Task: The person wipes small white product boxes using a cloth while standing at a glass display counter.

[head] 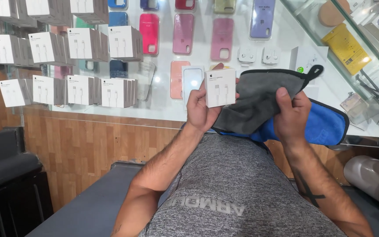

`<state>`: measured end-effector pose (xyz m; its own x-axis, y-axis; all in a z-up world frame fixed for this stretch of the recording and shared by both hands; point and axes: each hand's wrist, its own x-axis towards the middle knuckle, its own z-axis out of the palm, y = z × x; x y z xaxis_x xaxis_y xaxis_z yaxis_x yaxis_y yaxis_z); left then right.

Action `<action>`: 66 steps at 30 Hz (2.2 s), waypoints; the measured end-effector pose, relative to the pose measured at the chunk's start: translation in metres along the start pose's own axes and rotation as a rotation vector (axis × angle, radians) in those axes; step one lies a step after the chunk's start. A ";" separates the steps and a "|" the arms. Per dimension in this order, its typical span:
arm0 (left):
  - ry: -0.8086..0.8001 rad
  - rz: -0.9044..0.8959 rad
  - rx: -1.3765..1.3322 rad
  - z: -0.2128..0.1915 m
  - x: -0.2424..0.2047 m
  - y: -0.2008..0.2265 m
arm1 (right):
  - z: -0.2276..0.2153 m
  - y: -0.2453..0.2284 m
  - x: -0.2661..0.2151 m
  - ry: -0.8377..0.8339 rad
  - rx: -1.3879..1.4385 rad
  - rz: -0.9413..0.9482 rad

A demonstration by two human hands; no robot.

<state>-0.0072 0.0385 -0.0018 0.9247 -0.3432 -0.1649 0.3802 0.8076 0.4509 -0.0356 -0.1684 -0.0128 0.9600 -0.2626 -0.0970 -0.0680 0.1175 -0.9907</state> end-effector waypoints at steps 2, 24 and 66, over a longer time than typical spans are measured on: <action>0.013 0.000 -0.019 0.002 0.001 -0.006 | -0.004 0.016 -0.005 0.030 -0.068 -0.095; 0.043 -0.009 0.594 0.020 -0.009 -0.012 | 0.083 -0.043 0.007 -0.353 -0.557 -0.862; 0.226 0.659 1.165 0.028 0.009 0.014 | 0.045 0.079 -0.016 -0.122 0.238 0.071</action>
<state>0.0061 0.0331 0.0279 0.9524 0.1223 0.2792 -0.2651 -0.1198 0.9567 -0.0435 -0.1116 -0.0849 0.9817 -0.1303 -0.1388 -0.0841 0.3571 -0.9303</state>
